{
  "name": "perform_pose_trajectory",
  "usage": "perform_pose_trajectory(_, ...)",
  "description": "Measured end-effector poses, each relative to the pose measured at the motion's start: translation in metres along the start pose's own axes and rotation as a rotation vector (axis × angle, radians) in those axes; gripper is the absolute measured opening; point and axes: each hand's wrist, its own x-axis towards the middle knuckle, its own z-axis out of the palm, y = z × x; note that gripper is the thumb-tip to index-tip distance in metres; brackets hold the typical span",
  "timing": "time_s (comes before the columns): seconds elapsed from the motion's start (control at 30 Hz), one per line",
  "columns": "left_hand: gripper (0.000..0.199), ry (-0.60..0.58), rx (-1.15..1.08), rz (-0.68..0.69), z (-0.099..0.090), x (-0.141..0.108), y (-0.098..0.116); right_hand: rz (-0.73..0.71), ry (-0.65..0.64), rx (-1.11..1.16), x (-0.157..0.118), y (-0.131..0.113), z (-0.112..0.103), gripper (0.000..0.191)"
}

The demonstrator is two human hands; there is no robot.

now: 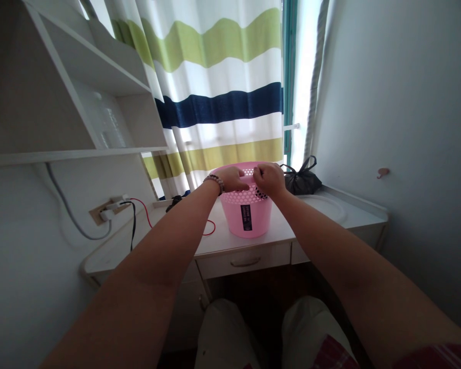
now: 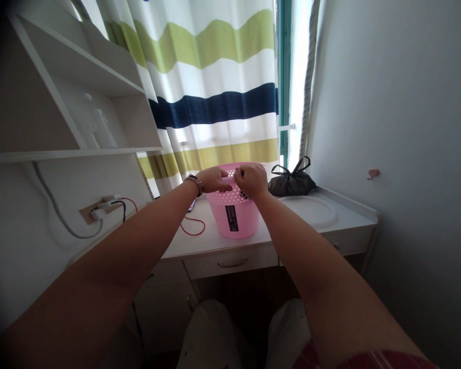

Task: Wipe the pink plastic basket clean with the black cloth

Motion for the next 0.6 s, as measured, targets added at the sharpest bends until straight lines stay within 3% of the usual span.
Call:
perform_pose_trajectory(0.4,0.039,-0.005,0.032,0.026,-0.0007,-0.0002,0.0002,-0.013,0.006,0.003,0.0007,0.0018,0.0017,0.035)
perform_pose_trajectory(0.6,0.04,-0.016,0.029,-0.029,-0.0037,-0.0023,0.0039,-0.007,0.007,0.013,0.001,0.0012,0.0004,0.035)
